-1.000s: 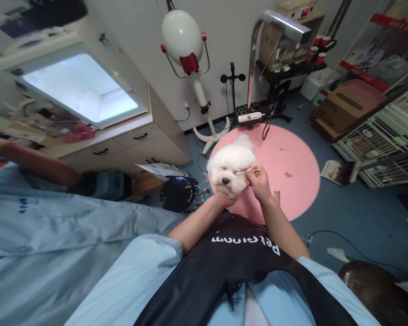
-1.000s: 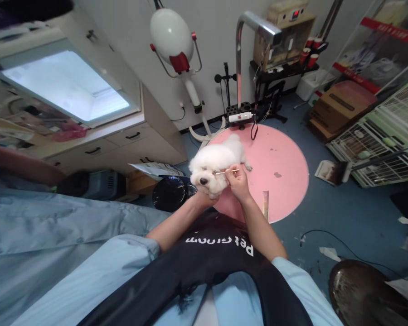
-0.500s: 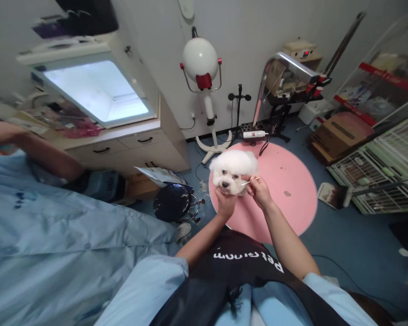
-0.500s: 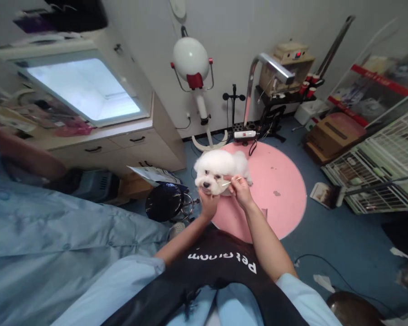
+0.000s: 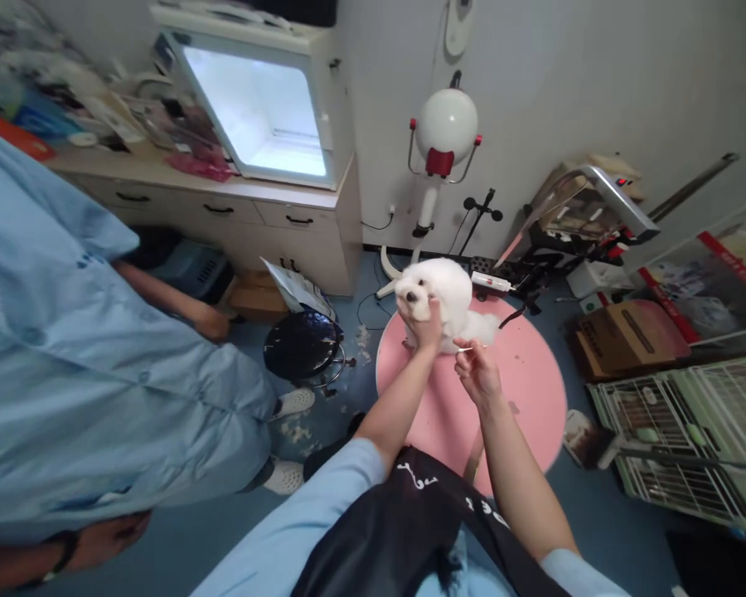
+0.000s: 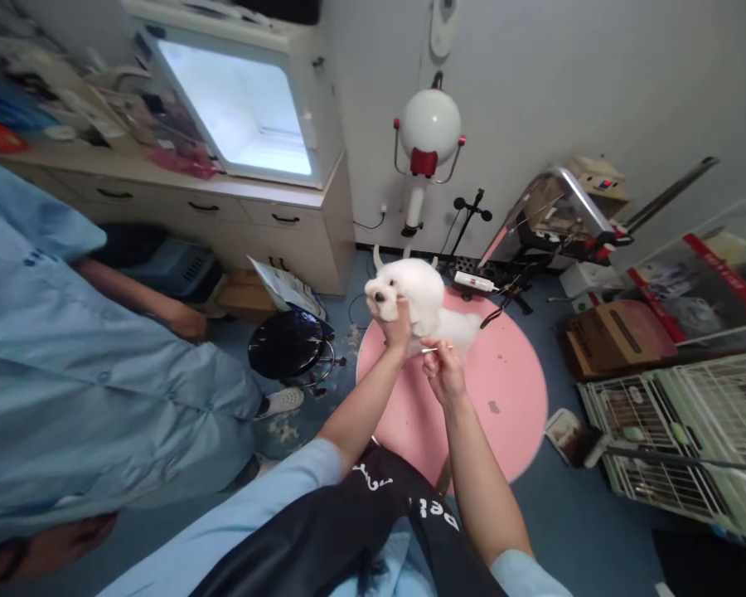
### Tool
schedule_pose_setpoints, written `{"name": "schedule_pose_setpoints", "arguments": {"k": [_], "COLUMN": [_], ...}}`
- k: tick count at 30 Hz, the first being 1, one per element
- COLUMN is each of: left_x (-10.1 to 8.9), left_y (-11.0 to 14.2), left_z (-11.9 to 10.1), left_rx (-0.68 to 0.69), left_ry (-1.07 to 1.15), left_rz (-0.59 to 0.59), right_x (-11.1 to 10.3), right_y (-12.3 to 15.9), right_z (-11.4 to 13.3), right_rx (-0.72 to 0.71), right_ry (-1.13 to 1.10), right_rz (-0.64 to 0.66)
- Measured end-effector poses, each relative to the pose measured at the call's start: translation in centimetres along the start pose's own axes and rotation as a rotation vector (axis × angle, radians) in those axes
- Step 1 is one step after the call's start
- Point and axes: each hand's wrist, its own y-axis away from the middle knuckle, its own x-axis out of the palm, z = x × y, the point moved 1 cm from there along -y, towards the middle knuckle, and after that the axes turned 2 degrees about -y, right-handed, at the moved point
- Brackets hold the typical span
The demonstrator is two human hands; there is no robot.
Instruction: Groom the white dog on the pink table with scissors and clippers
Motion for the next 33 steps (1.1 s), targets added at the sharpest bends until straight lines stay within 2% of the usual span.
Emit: {"name": "schedule_pose_setpoints", "arguments": {"k": [3,7,10,13,16,19,24,26,29,33], "left_x": [1.6,2.1,1.9,2.0,2.0,1.6,0.7,0.4,0.2,0.0], "left_y": [-2.3,-4.8,-6.1,-6.8,-7.4,-7.8,-8.1,-8.1,-7.8,-7.1], "left_z": [-1.4,-1.3,-0.7,-0.5,-0.5,-0.1,0.3,0.3,0.2,0.3], "left_rx": [-0.059,-0.003,0.012,0.031,0.067,0.076,0.090,0.115,0.102,0.080], "left_ry": [0.010,0.114,0.108,0.130,0.189,0.206,0.251,0.257,0.229,0.213], "left_rz": [-0.108,0.011,0.107,0.133,0.134,0.187,0.261,0.244,0.247,0.244], "right_x": [0.8,3.0,5.2,6.9,7.4,7.0,5.9,5.5,5.4,5.7], "right_y": [-0.9,-4.3,-8.3,-12.6,-16.0,-18.0,-18.6,-17.8,-15.7,-13.7], "right_z": [1.0,2.7,3.6,3.8,3.5,3.5,4.4,4.8,4.8,3.4], "right_rx": [-0.021,-0.068,-0.095,-0.117,-0.138,-0.179,-0.180,-0.194,-0.287,-0.339], "right_ry": [0.060,0.086,0.103,0.188,0.268,0.315,0.385,0.405,0.440,0.431], "right_rz": [0.049,0.071,0.063,0.046,-0.017,-0.066,-0.091,-0.097,-0.122,-0.183]}}
